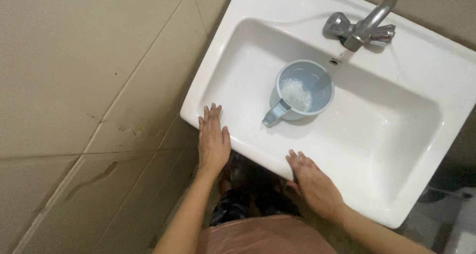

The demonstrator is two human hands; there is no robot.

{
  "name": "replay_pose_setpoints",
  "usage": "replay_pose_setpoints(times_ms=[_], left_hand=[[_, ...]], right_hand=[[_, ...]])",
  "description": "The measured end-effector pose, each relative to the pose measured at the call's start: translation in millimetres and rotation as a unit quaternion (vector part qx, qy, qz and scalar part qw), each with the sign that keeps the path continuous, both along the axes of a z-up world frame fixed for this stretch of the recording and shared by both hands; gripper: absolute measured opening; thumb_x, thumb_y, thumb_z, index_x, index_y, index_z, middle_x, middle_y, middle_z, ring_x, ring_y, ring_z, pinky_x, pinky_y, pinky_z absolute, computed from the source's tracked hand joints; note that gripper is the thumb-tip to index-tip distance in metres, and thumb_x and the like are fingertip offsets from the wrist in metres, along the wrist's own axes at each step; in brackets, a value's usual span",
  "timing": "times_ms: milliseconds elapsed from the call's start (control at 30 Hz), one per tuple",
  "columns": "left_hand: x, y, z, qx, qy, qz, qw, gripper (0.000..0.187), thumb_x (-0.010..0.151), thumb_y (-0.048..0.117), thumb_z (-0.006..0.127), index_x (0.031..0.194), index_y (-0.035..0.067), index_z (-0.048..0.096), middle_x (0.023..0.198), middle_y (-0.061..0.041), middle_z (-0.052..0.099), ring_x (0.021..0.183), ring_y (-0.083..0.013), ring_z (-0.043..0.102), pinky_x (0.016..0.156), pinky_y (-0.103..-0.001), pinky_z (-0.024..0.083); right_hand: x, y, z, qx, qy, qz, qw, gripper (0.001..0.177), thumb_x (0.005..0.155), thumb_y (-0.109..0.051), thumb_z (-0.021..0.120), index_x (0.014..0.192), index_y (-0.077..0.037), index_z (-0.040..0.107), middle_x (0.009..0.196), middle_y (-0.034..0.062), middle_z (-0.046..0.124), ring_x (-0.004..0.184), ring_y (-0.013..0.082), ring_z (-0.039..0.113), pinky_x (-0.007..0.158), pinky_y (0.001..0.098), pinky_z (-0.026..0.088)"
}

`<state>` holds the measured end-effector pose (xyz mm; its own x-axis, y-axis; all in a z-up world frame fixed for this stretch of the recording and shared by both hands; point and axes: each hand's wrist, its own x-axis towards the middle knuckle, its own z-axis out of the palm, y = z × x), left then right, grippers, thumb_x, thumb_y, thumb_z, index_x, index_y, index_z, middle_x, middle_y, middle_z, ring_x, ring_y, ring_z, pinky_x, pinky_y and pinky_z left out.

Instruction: The person cleans a bathroom sink using a sponge and soapy water from a mug. They scrub the sink basin, the faucet, and the surrounding tiled wall.

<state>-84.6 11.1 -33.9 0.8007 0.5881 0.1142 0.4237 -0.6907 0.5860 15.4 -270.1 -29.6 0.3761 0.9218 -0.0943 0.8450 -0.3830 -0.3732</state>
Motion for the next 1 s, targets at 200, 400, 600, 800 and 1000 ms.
replay_pose_setpoints(times_ms=[200,400,600,800,1000], left_hand=[[-7.7,-14.2,27.9,-0.172,-0.028,0.048,0.984,0.071,0.096,0.003,0.048,0.161,0.008,0.019,0.165,-0.022,0.03,0.154,-0.0412,0.023,0.124,-0.052,0.02],[-7.8,-12.2,33.9,-0.168,-0.076,0.1,0.978,0.076,0.095,0.006,0.05,0.16,0.0,0.011,0.167,-0.026,0.021,0.156,-0.0399,0.02,0.125,-0.049,0.02],[-14.5,13.2,40.6,-0.032,0.126,0.056,0.99,0.08,0.096,0.012,0.052,0.157,-0.01,0.005,0.165,-0.029,0.011,0.156,-0.0367,0.008,0.126,-0.047,0.006],[-8.5,27.4,62.8,-0.044,0.243,0.024,0.969,0.079,0.098,0.017,0.045,0.156,-0.008,-0.002,0.164,-0.029,0.017,0.153,-0.033,0.018,0.126,-0.043,0.008],[-4.2,32.6,84.3,-0.104,0.313,0.049,0.943,0.078,0.105,0.025,0.037,0.161,-0.003,-0.009,0.159,-0.025,0.032,0.149,-0.029,0.034,0.129,-0.039,0.012]], right_hand=[[-9.8,81.3,5.7,0.082,-0.006,0.032,0.996,0.069,0.093,-0.03,0.065,0.146,0.006,0.039,0.15,0.027,0.045,0.138,0.043,0.044,0.116,0.0479,0.035],[-16.1,141.2,-7.6,0.112,-0.031,0.042,0.992,0.072,0.094,-0.03,0.065,0.147,0.009,0.037,0.149,0.0303,0.045,0.137,0.0455,0.045,0.114,0.048,0.036],[-18.8,182.5,-23.4,0.105,-0.009,0.035,0.994,0.071,0.096,-0.031,0.057,0.149,0.008,0.033,0.152,0.0315,0.04,0.14,0.0456,0.04,0.116,0.0493,0.032],[-27.0,223.0,-35.8,0.088,0.025,0.021,0.996,0.063,0.102,-0.025,0.037,0.156,0.005,0.025,0.16,0.031,0.03,0.148,0.0452,0.032,0.122,0.0485,0.024],[-31.2,243.9,-44.7,0.077,0.056,0.005,0.995,0.063,0.104,-0.025,0.031,0.158,0.005,0.02,0.163,0.0314,0.022,0.15,0.0443,0.025,0.123,0.0482,0.02]])
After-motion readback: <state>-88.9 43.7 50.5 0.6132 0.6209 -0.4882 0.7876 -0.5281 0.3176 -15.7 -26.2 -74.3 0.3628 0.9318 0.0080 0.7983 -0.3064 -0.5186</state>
